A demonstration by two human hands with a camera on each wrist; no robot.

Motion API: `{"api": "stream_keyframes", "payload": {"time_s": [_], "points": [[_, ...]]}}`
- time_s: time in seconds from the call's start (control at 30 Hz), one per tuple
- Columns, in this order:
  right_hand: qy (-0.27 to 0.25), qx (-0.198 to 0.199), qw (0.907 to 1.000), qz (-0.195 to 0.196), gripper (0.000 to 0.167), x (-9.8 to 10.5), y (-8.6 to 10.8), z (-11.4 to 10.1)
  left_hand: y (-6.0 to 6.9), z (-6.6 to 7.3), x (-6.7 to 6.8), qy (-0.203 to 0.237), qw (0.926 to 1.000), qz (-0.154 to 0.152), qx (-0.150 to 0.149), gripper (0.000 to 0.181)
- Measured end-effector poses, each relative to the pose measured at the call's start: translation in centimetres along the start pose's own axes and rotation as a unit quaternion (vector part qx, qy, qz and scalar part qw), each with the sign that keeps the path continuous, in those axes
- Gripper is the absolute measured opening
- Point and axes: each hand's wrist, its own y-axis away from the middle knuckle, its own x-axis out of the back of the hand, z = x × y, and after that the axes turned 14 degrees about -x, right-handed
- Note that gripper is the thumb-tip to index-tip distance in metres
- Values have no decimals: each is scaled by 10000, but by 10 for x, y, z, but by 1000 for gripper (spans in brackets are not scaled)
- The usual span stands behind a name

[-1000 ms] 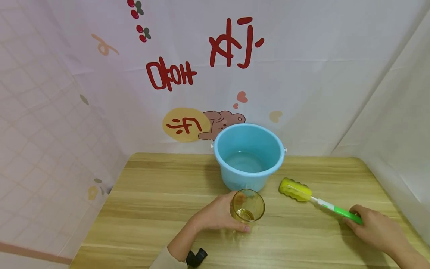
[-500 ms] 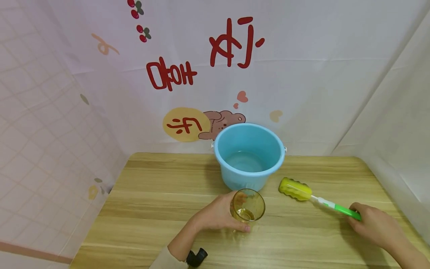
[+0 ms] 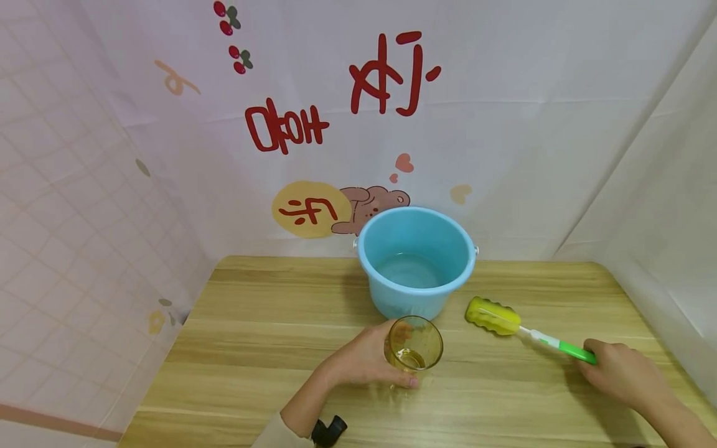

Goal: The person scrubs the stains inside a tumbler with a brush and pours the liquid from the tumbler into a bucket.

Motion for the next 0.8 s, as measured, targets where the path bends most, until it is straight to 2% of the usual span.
{"api": "stream_keyframes", "payload": {"time_s": [0.17,0.43,0.8], "points": [[26,95,9999,75,40,-2,-3,-1,0,0,-1,14,10000,18,17,84],[104,145,9998,-41,39,-3,-6,-5,0,-1,-1,54,10000,22,-19,83],[138,131,9998,48,44,-4,-6,-9,1,-1,-1,39,10000,4,54,86]]}}
